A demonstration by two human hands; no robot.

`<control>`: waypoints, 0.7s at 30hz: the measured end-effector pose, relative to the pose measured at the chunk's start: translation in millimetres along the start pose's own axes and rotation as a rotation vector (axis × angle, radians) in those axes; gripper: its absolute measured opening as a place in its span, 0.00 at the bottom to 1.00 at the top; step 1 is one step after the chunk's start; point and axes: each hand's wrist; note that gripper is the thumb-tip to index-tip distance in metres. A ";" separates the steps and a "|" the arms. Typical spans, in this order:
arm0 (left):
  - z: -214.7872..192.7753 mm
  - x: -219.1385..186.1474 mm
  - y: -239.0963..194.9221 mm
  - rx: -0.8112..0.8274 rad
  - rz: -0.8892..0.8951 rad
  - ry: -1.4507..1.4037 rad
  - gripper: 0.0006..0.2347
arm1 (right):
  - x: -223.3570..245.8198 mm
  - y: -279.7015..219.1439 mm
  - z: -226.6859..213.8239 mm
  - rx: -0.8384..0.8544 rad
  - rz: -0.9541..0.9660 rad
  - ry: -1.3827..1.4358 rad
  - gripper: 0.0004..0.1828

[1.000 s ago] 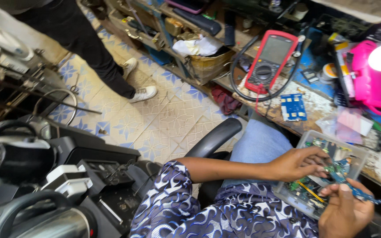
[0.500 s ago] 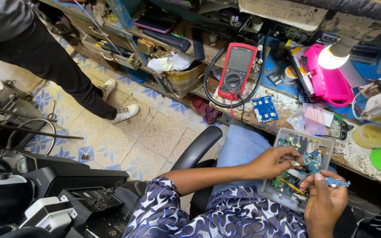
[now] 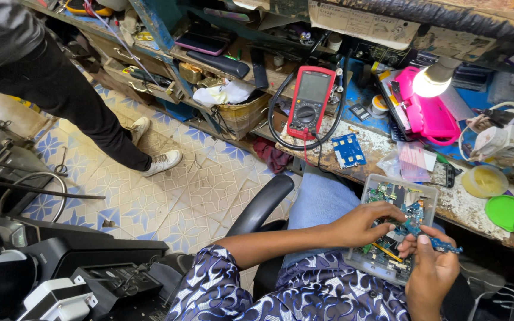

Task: The person sits at a cluttered workbench and sorts through a transparent plastic container filled with electronic components. They pick up various circuit boards and small parts, examine them, and place them back into the container.

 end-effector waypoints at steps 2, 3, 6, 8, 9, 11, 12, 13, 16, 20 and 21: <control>1.5 -4.6 -1.5 0.007 0.009 0.008 0.13 | 2.3 -0.7 0.1 0.006 -0.007 -0.046 0.11; 0.7 -6.7 -1.9 0.010 0.016 0.021 0.14 | 3.2 -0.3 1.6 0.015 -0.014 -0.088 0.13; -0.3 -2.5 -2.0 0.080 0.009 0.023 0.17 | 6.0 -0.2 3.6 0.035 0.012 -0.092 0.13; -6.6 -16.8 1.2 0.054 0.012 -0.004 0.17 | 9.9 1.7 7.2 0.051 -0.002 -0.093 0.13; -8.3 -23.9 0.5 0.029 0.010 -0.034 0.18 | 11.6 0.0 8.1 0.066 -0.011 -0.096 0.13; -5.1 -20.3 -1.3 -0.010 -0.010 -0.071 0.15 | 17.0 -2.6 11.0 0.072 0.013 -0.112 0.14; -4.3 -18.7 -1.6 -0.051 -0.027 -0.104 0.11 | 19.9 -3.1 12.9 0.079 0.032 -0.127 0.14; -5.3 -19.8 -1.2 -0.053 -0.030 -0.102 0.11 | 22.5 -3.6 14.4 0.081 0.034 -0.125 0.14; -9.4 -26.0 -0.1 -0.089 -0.054 -0.111 0.10 | 22.6 -3.5 14.2 0.063 0.021 -0.108 0.13; -13.5 -34.0 -0.2 -0.107 -0.079 -0.205 0.10 | 11.0 -1.6 7.4 0.061 -0.005 -0.086 0.09; -12.7 -34.5 -1.2 -0.101 -0.082 -0.221 0.10 | 10.5 -3.2 6.5 0.061 0.013 -0.086 0.09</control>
Point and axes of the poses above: each hand's wrist, its own y-axis towards the middle knuckle, its own z-axis out of the palm, x = y × z, and after that the axes turned 2 degrees about -z, right-handed
